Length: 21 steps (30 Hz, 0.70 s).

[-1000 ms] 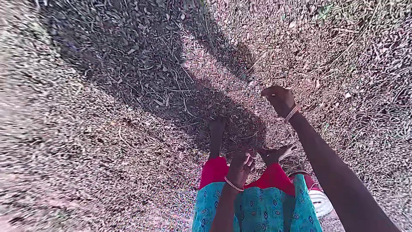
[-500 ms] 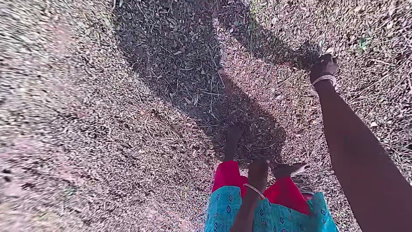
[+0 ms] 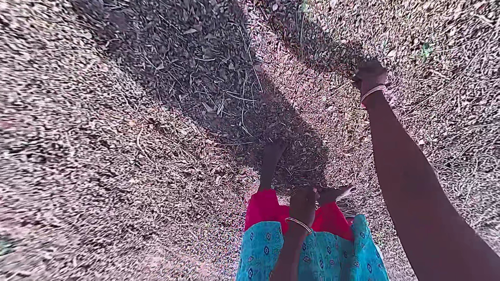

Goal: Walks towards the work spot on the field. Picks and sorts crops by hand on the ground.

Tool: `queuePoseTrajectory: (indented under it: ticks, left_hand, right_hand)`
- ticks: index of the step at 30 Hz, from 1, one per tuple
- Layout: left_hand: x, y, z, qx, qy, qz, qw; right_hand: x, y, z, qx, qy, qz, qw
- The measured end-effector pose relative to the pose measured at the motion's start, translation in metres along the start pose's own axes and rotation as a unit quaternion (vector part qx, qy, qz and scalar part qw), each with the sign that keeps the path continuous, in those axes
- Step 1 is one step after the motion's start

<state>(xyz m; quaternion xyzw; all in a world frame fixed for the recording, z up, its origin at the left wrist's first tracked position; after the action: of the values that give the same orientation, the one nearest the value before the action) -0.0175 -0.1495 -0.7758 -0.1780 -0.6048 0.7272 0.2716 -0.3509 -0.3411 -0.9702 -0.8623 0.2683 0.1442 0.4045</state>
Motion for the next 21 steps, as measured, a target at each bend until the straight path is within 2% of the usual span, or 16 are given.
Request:
queuePoseTrajectory:
  ticks: [3,6,9,12,16,19,21]
  left_hand:
    - [-0.003,-0.001,0.001,0.003,0.017,-0.003,1.000]
    - [-0.009,-0.004,0.005,0.001,0.034,-0.011,0.999]
    - [-0.018,-0.008,0.014,0.015,0.022,0.007,1.000]
    - [-0.022,-0.010,0.015,0.007,0.008,0.010,1.000]
    - [-0.021,-0.011,0.019,0.007,0.014,-0.008,1.000]
    - [-0.019,-0.009,0.012,0.006,0.025,-0.015,1.000]
    - [-0.016,-0.005,0.002,0.004,0.027,-0.021,0.999]
  right_hand:
    - [0.033,0.004,-0.032,-0.049,-0.155,-0.036,0.986]
    - [0.059,0.010,-0.053,-0.059,-0.358,-0.044,0.931]
    - [0.068,-0.004,-0.050,-0.039,-0.436,-0.079,0.896]
    - [0.058,-0.032,-0.038,0.003,-0.422,-0.088,0.902]
    - [0.041,-0.017,-0.021,0.029,-0.288,-0.021,0.957]
    - [0.046,-0.002,-0.022,0.030,-0.241,-0.039,0.969]
    - [0.048,-0.009,-0.023,0.025,-0.196,-0.067,0.978]
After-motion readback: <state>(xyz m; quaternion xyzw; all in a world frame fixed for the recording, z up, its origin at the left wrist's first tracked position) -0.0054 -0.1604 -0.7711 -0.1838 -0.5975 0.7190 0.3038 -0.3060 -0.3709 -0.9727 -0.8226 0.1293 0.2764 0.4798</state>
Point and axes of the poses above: each hand's wrist, its own y-axis towards the middle knuckle, its own x-axis out of the palm, z = x × y, the point moved 6 cm from there along y, towards the middle knuckle, and after that the axes turned 1 degree about -x, right-handed, at the moved point
